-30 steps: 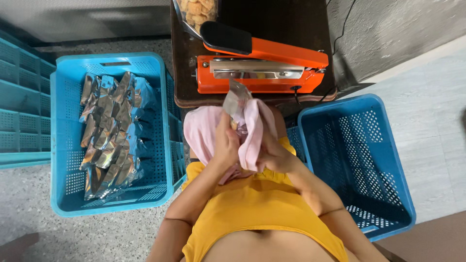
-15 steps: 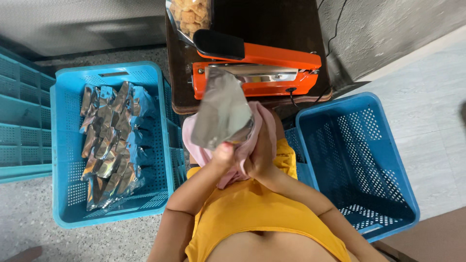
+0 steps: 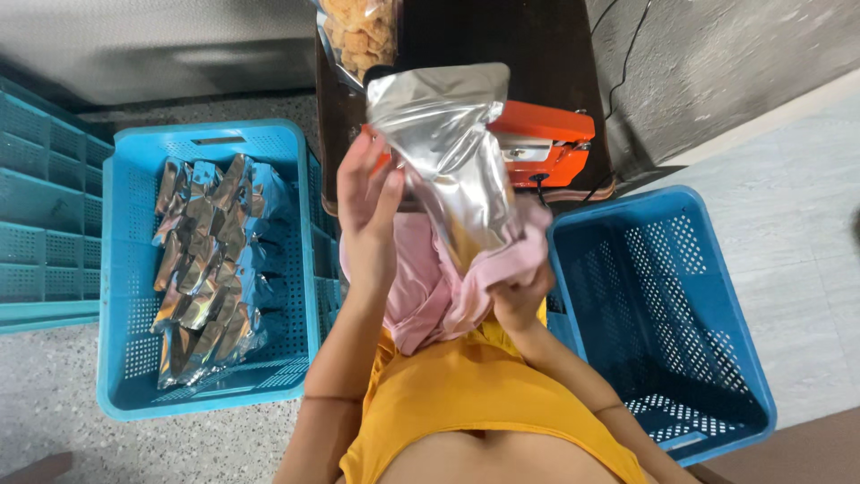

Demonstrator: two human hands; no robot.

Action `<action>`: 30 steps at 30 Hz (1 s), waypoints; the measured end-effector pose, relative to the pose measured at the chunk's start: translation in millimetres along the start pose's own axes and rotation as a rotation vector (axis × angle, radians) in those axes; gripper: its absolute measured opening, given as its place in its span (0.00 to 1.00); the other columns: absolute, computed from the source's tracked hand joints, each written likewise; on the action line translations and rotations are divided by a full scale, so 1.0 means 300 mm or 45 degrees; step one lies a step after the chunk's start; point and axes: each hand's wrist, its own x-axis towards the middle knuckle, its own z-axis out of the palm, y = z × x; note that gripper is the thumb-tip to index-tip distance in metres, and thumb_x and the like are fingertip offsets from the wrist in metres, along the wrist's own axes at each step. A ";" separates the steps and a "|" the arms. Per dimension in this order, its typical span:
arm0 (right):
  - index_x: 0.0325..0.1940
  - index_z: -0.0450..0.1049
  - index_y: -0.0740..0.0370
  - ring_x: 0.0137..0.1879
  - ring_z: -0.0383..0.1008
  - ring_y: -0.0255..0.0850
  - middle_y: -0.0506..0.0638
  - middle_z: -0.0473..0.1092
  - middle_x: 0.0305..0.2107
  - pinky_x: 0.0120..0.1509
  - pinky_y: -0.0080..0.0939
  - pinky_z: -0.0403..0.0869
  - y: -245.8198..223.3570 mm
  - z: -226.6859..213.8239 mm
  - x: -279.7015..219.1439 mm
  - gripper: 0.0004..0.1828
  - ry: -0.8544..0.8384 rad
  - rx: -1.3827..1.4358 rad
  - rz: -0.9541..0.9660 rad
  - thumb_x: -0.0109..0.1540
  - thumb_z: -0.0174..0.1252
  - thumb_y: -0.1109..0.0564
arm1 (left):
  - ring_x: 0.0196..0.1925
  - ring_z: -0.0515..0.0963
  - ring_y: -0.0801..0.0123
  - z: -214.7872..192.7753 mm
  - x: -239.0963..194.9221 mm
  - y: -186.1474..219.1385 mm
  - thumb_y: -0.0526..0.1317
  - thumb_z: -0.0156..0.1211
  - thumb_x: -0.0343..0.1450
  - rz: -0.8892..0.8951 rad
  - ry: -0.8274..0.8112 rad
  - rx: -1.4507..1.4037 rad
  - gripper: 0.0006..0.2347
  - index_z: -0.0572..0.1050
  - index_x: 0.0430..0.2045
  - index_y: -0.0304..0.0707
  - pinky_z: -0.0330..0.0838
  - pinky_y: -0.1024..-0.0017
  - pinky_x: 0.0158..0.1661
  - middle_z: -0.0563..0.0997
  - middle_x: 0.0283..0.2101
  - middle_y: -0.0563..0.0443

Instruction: The person fills clear plastic bags with snacks, wipes the edges with a pink cloth, and seals them using an orange heat sealer. The sealed bags are then placed into a blue basket.

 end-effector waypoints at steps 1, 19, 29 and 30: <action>0.61 0.69 0.60 0.39 0.75 0.42 0.48 0.71 0.41 0.47 0.43 0.76 0.023 -0.017 -0.016 0.28 -0.125 -0.164 -0.137 0.60 0.67 0.51 | 0.68 0.67 0.61 0.004 -0.022 0.032 0.55 0.51 0.78 -0.042 -0.068 -0.093 0.27 0.54 0.69 0.43 0.61 0.61 0.65 0.63 0.71 0.50; 0.74 0.56 0.71 0.74 0.60 0.62 0.66 0.60 0.69 0.80 0.57 0.57 -0.080 0.190 0.114 0.43 -0.345 -0.949 -0.211 0.63 0.60 0.43 | 0.79 0.61 0.58 0.038 -0.238 0.000 0.73 0.56 0.68 0.194 -0.122 0.223 0.50 0.48 0.74 0.28 0.53 0.61 0.77 0.60 0.75 0.39; 0.70 0.54 0.77 0.69 0.59 0.71 0.73 0.58 0.64 0.74 0.64 0.55 0.047 0.127 -0.004 0.52 -0.331 -0.952 -0.199 0.53 0.69 0.44 | 0.60 0.69 0.64 0.019 -0.095 0.053 0.63 0.61 0.73 0.458 0.171 -0.194 0.36 0.59 0.63 0.31 0.63 0.63 0.64 0.67 0.58 0.46; 0.69 0.58 0.73 0.70 0.61 0.72 0.70 0.61 0.63 0.75 0.63 0.59 0.077 0.101 -0.007 0.44 -0.309 -0.983 -0.243 0.56 0.67 0.49 | 0.64 0.69 0.62 0.004 -0.071 0.078 0.63 0.59 0.74 0.448 0.171 -0.254 0.35 0.59 0.65 0.32 0.63 0.60 0.66 0.67 0.61 0.45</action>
